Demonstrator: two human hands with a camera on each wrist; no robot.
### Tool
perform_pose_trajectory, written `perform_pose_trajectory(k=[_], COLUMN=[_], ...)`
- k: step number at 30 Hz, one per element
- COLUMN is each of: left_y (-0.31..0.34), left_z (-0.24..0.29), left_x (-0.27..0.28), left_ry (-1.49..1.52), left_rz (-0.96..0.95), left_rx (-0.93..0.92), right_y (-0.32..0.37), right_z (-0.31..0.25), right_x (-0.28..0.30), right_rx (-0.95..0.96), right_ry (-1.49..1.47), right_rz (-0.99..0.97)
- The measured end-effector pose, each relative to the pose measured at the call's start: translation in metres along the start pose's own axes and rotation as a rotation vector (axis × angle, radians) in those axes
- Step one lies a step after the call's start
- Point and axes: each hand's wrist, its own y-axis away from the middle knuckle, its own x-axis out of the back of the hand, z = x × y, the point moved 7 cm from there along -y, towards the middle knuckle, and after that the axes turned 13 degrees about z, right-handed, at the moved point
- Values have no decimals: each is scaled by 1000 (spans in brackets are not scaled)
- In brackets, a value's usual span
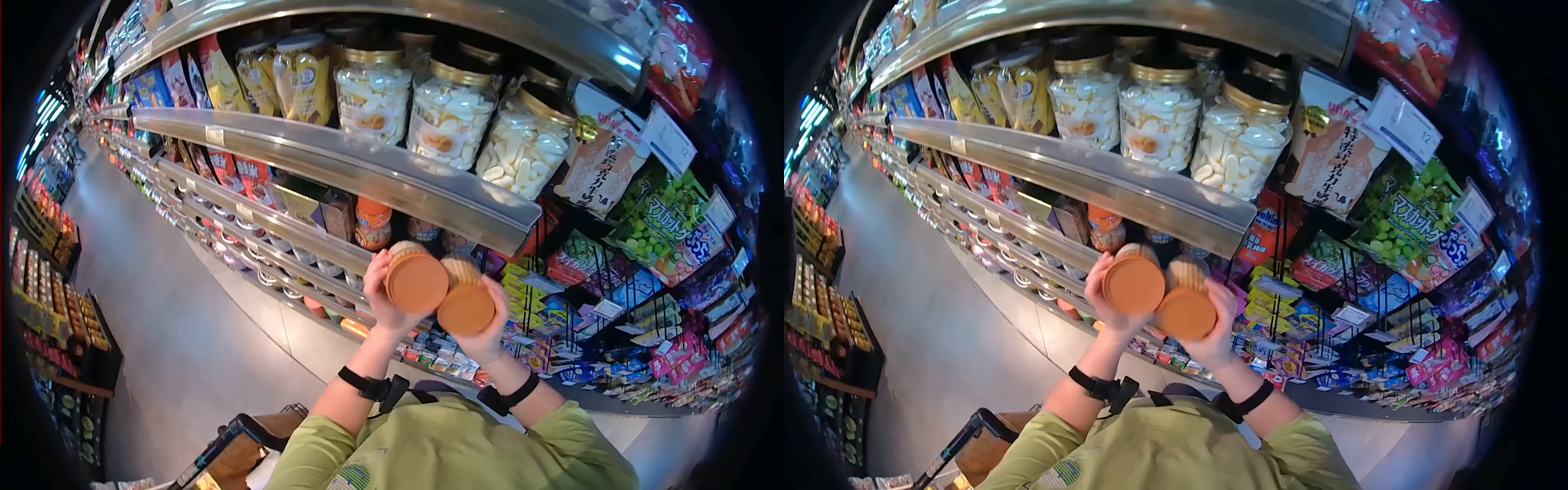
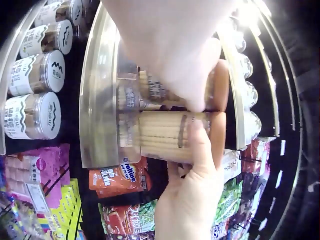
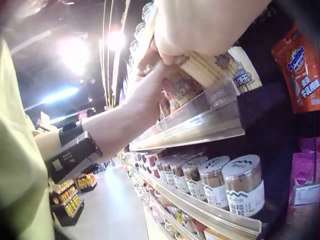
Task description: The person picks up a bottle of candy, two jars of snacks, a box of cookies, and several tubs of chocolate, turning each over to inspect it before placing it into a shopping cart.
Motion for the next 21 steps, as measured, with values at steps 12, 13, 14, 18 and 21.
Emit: perform_pose_trajectory(k=[12, 13, 14, 18, 21], left_y=[14, 19, 30, 51, 75], left_z=[89, 92, 99, 135, 165], left_x=[135, 146, 153, 168, 181], left_ry=[-83, -52, 103, 176, 217], left_rz=[101, 150, 252, 323, 425], left_rx=[681, 760, 874, 1083, 1252], right_y=[2, 10, 12, 26, 65], right_z=[-53, -53, -57, -70, -85], right_x=[-13, -18, -20, -35, -55], right_rx=[-229, -305, -301, -600, -1132], right_ry=[-782, -854, -880, -1017, -1211], right_rz=[-569, -572, -588, -819, -1049])
